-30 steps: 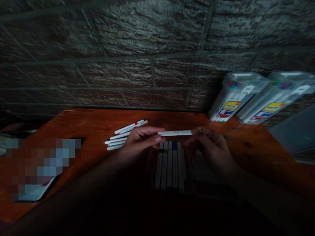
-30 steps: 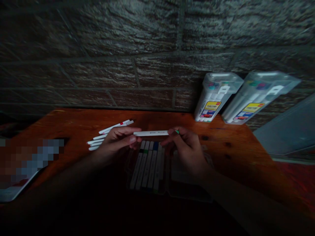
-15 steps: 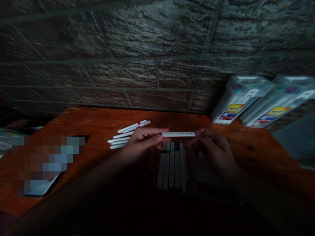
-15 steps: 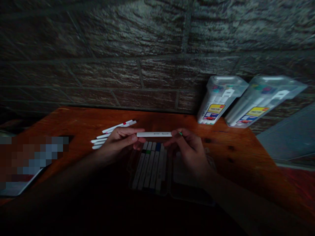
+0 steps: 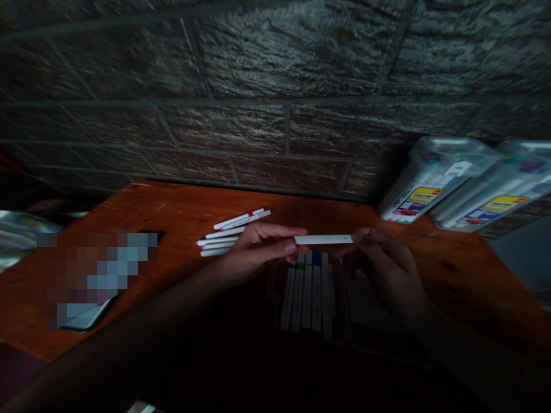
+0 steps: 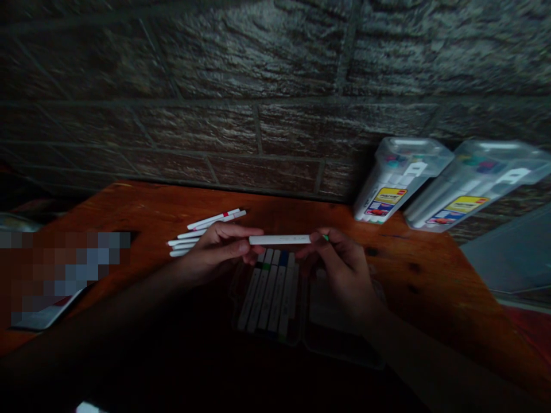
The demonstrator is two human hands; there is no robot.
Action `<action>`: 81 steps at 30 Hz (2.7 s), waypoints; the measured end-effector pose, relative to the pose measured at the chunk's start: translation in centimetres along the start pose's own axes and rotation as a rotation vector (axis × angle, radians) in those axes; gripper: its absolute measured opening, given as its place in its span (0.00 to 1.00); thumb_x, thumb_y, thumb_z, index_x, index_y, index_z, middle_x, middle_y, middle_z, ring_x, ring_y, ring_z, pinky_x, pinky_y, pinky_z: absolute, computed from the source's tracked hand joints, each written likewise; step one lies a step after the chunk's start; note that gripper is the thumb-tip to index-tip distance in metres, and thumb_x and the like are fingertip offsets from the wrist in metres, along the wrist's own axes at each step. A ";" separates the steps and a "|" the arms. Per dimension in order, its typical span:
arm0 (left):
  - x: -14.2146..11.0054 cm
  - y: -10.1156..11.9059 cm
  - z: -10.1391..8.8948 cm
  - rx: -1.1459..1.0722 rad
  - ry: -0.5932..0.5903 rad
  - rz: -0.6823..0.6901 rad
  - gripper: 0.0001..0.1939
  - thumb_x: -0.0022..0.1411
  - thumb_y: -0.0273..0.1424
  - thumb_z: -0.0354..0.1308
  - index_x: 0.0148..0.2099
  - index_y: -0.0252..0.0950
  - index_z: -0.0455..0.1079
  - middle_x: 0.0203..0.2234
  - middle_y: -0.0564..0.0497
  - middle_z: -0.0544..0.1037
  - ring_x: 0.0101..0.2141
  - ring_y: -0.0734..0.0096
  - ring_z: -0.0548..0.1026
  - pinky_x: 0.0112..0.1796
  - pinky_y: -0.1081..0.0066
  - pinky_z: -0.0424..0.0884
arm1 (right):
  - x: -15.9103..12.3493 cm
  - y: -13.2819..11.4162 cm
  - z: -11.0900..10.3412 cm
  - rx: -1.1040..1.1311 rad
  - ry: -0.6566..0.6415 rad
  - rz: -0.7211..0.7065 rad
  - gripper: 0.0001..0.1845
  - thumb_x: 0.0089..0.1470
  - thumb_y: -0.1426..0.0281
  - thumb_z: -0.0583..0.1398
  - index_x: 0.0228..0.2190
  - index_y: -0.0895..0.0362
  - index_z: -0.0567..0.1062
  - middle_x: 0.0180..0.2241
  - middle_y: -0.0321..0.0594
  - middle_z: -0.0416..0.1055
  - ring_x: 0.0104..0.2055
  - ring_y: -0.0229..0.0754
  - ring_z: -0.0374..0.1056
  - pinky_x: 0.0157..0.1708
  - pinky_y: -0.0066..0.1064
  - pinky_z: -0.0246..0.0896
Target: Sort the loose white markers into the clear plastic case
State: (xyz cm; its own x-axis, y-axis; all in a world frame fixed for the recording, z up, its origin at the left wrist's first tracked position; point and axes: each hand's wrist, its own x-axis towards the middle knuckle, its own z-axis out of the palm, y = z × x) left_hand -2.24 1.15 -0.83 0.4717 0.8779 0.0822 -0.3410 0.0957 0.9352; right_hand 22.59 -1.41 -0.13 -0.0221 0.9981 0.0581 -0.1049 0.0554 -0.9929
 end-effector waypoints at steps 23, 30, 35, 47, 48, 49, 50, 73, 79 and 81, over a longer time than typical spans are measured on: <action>0.6 0.5 0.3 -0.116 0.090 -0.062 0.07 0.60 0.32 0.72 0.39 0.34 0.85 0.26 0.49 0.83 0.26 0.74 0.79 0.32 0.74 0.77 | -0.4 -0.1 0.0 -0.035 -0.010 -0.034 0.11 0.59 0.60 0.70 0.32 0.53 0.80 0.25 0.35 0.78 0.21 0.36 0.69 0.21 0.29 0.63; 0.5 0.6 0.2 -0.106 0.074 -0.084 0.05 0.56 0.29 0.72 0.36 0.33 0.84 0.24 0.49 0.83 0.26 0.73 0.80 0.30 0.77 0.77 | -0.3 0.1 -0.2 -0.055 -0.044 -0.040 0.09 0.61 0.61 0.68 0.34 0.53 0.80 0.26 0.35 0.79 0.21 0.35 0.70 0.21 0.28 0.64; 0.5 0.6 0.2 -0.096 0.070 -0.087 0.06 0.56 0.31 0.73 0.36 0.34 0.85 0.24 0.50 0.83 0.26 0.74 0.81 0.30 0.78 0.77 | -0.2 0.2 -0.3 -0.049 -0.055 -0.048 0.07 0.60 0.63 0.69 0.35 0.54 0.81 0.24 0.35 0.79 0.22 0.35 0.71 0.21 0.26 0.65; 0.5 -0.1 -0.1 -0.091 0.043 0.013 0.11 0.58 0.31 0.76 0.45 0.41 0.86 0.31 0.52 0.87 0.28 0.79 0.80 0.33 0.79 0.79 | 0.0 0.1 -0.2 -0.028 -0.058 -0.007 0.08 0.60 0.63 0.68 0.33 0.54 0.79 0.26 0.38 0.81 0.21 0.36 0.72 0.21 0.27 0.64; 0.5 -0.1 -0.2 -0.083 0.036 0.016 0.12 0.57 0.31 0.77 0.45 0.41 0.86 0.31 0.52 0.87 0.27 0.79 0.80 0.33 0.79 0.79 | 0.1 0.1 -0.2 -0.024 -0.059 0.004 0.09 0.60 0.62 0.68 0.33 0.55 0.79 0.26 0.38 0.81 0.21 0.36 0.72 0.21 0.27 0.64; 0.4 -0.1 -0.2 -0.076 0.031 0.016 0.12 0.56 0.31 0.77 0.45 0.41 0.86 0.31 0.52 0.87 0.27 0.79 0.81 0.32 0.79 0.79 | 0.1 0.1 -0.2 -0.023 -0.059 0.017 0.09 0.59 0.62 0.68 0.33 0.55 0.79 0.26 0.38 0.81 0.21 0.36 0.72 0.21 0.27 0.64; 0.4 -0.1 -0.2 -0.070 0.028 0.015 0.12 0.56 0.31 0.77 0.44 0.41 0.86 0.31 0.52 0.87 0.27 0.79 0.81 0.32 0.80 0.79 | 0.1 0.1 -0.2 -0.025 -0.058 0.027 0.09 0.59 0.62 0.68 0.33 0.55 0.79 0.26 0.38 0.81 0.21 0.36 0.72 0.21 0.27 0.64; 0.2 0.2 0.3 -0.173 -0.095 0.001 0.11 0.62 0.34 0.74 0.47 0.40 0.86 0.35 0.47 0.89 0.32 0.75 0.85 0.36 0.80 0.80 | 0.1 -0.4 -0.2 -0.014 -0.054 0.022 0.12 0.58 0.62 0.69 0.26 0.55 0.81 0.24 0.36 0.78 0.20 0.34 0.70 0.21 0.25 0.63; 0.0 0.4 0.4 -0.163 -0.077 -0.023 0.09 0.63 0.35 0.73 0.45 0.38 0.86 0.33 0.46 0.88 0.31 0.74 0.84 0.36 0.77 0.81 | -0.1 -0.3 -0.3 -0.013 -0.045 -0.009 0.12 0.59 0.60 0.70 0.29 0.55 0.81 0.22 0.34 0.76 0.19 0.33 0.69 0.20 0.25 0.62; 0.0 0.5 0.5 -0.174 -0.071 -0.025 0.08 0.63 0.34 0.73 0.44 0.37 0.86 0.32 0.46 0.88 0.31 0.73 0.84 0.35 0.77 0.80 | -0.1 -0.2 -0.3 -0.006 -0.041 -0.025 0.10 0.59 0.61 0.70 0.31 0.54 0.82 0.22 0.34 0.77 0.19 0.34 0.69 0.20 0.25 0.62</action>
State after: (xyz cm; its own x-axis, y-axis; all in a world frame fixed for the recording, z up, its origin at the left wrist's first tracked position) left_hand -1.99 1.01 -0.23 0.5356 0.8397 0.0893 -0.4610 0.2022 0.8641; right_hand 22.87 -1.49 0.01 -0.0601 0.9944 0.0874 -0.0997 0.0811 -0.9917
